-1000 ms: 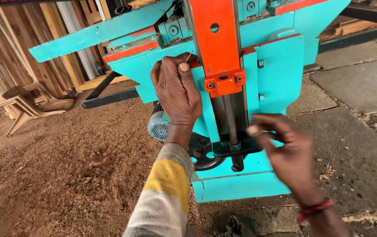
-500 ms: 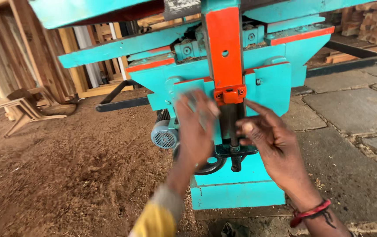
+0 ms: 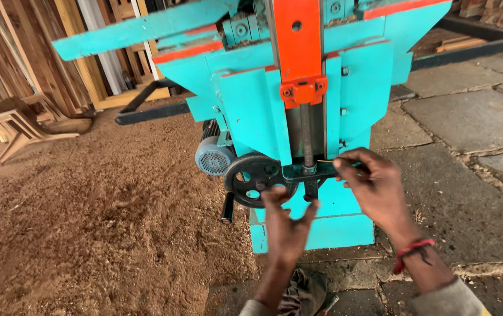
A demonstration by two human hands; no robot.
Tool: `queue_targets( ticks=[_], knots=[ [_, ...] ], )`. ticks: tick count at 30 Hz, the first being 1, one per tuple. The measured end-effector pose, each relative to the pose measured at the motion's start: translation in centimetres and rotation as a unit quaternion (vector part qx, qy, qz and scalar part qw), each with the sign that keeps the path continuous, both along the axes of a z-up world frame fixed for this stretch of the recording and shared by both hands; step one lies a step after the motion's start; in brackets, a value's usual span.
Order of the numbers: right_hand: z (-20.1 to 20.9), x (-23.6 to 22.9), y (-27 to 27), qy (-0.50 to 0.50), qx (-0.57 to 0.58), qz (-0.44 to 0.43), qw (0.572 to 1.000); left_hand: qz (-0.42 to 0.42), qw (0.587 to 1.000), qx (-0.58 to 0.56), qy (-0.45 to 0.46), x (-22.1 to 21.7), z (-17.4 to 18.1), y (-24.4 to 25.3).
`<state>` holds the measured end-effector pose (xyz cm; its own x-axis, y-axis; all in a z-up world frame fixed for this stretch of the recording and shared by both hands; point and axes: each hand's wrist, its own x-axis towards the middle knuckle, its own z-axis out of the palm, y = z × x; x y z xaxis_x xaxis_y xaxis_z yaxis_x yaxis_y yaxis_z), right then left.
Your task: The person adjusts a threaded rod mechanism on a teal and orange woodworking machine. They use a rag to wipe the area and then use a wrench to tighten a nut on the rod, securing a metal bracket.
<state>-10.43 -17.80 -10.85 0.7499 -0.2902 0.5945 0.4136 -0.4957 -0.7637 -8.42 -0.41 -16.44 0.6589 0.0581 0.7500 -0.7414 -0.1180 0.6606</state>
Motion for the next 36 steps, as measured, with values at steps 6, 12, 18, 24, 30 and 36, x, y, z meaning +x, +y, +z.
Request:
queue_targets(
  ticks=[6, 12, 18, 24, 30, 36],
  knots=[
    [-0.7, 1.7, 1.5, -0.123, -0.142, -0.049, 0.981, -0.092, 0.985, 0.03, 0.143, 6.1, -1.1, -5.3],
    [-1.9, 2.0, 1.0, -0.086, -0.003, -0.02, 0.996, -0.227, 0.93, -0.1, 0.27, 7.1, -2.4, -6.3],
    [-2.4, 2.5, 1.7, -0.11, 0.035, -0.036, 0.993, -0.257, 0.939, -0.123, 0.195, 8.3, -4.3, -6.6],
    [-2.5, 2.7, 2.5, -0.168, 0.006, -0.046, 0.985, -0.264, 0.931, -0.147, 0.206, 8.2, -4.5, -6.5],
    [-2.6, 2.4, 2.6, -0.119, 0.023, -0.044, 0.992, -0.25, 0.935, -0.135, 0.214, 8.0, -4.5, -6.6],
    [-2.6, 2.9, 2.9, -0.15, 0.008, -0.059, 0.987, -0.277, 0.929, -0.146, 0.196, 8.6, -5.4, -6.7]
  ],
)
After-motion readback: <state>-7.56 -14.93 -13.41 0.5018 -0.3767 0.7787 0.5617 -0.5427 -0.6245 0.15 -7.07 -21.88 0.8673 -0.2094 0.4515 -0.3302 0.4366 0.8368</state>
